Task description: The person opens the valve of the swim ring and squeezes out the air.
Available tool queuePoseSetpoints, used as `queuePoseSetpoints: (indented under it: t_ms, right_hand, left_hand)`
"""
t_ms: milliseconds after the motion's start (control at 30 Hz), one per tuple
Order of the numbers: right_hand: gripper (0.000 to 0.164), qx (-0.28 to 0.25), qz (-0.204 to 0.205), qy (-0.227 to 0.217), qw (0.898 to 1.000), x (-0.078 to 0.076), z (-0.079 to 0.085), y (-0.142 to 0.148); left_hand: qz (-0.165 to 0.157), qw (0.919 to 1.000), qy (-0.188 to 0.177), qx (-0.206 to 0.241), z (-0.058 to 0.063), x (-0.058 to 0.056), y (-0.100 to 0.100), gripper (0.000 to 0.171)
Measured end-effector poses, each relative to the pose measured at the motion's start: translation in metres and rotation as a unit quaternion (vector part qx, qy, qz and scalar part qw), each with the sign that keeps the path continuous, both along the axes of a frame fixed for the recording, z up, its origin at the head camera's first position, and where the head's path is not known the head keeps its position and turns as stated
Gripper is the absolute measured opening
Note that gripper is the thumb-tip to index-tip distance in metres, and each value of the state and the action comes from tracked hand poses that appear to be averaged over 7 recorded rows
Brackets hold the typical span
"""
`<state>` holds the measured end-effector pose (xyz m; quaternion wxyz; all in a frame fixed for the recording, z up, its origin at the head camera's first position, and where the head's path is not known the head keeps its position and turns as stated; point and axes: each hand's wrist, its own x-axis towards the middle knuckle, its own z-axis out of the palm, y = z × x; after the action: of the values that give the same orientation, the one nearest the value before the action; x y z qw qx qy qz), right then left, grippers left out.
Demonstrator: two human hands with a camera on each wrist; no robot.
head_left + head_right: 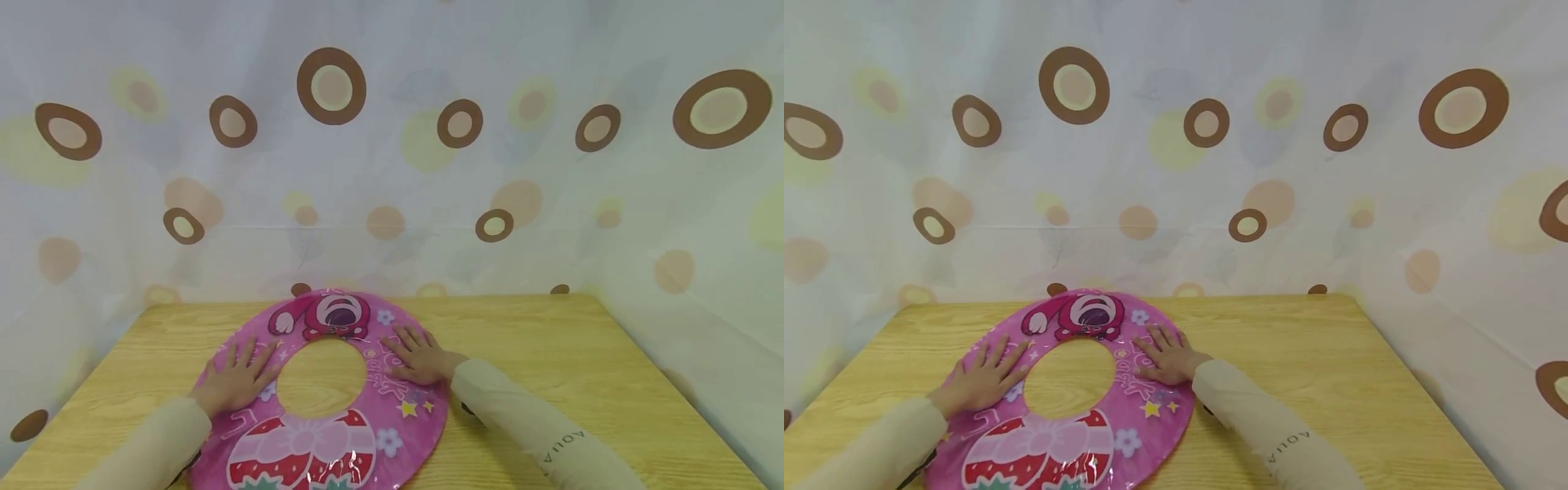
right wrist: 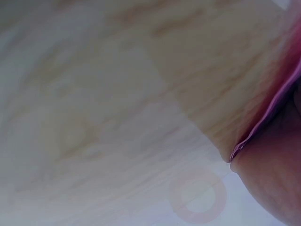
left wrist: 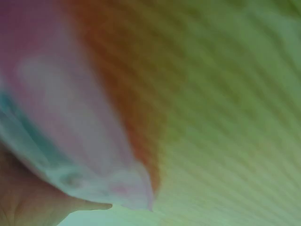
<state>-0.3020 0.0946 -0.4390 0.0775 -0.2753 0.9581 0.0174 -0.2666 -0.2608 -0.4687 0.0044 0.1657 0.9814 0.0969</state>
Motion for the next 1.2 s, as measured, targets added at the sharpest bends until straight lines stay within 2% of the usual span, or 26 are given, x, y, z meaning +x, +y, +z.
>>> queuePoseSetpoints:
  t_ms: [167, 267, 400, 500, 667, 767, 867, 1067, 1200]
  right_hand:
    - [0.069, -0.008, 0.000, 0.006, 1.000, -0.005, -0.003, 0.003]
    - [0.069, -0.005, 0.000, 0.014, 1.000, -0.010, -0.008, 0.005]
    - [0.069, -0.009, 0.001, 0.016, 1.000, -0.012, -0.011, 0.006]
    - [0.069, -0.012, 0.001, 0.011, 1.000, -0.011, -0.009, 0.005]
    - [0.069, -0.007, -0.002, 0.011, 1.000, -0.007, -0.005, 0.004]
    - [0.068, -0.006, -0.004, 0.013, 1.000, -0.004, -0.002, 0.003]
    - [0.068, -0.017, 0.005, 0.011, 1.000, -0.001, 0.002, 0.002]
    - [0.069, -0.018, 0.015, 0.012, 1.000, -0.001, 0.004, 0.002]
    - [0.067, -0.010, 0.002, 0.011, 1.000, -0.001, 0.004, 0.001]
  left_hand:
    - [0.009, 0.9998, 0.016, -0.003, -0.007, -0.008, -0.001, 0.065]
    - [0.026, 0.9994, 0.015, 0.016, -0.009, -0.012, -0.001, 0.068]
    - [0.024, 0.9989, 0.031, 0.025, -0.011, -0.012, -0.001, 0.068]
    - [0.010, 0.9986, 0.047, 0.024, -0.011, -0.007, -0.003, 0.065]
    - [-0.025, 0.9986, 0.037, 0.026, -0.007, 0.007, -0.007, 0.062]
    - [-0.022, 0.9987, 0.037, 0.028, -0.007, 0.016, -0.010, 0.062]
    - [0.001, 0.9976, 0.060, 0.035, -0.013, 0.023, -0.011, 0.062]
    - [0.016, 0.9929, 0.117, 0.016, -0.024, 0.030, -0.009, 0.060]
    - [0.008, 0.9930, 0.114, 0.027, -0.021, 0.033, -0.007, 0.059]
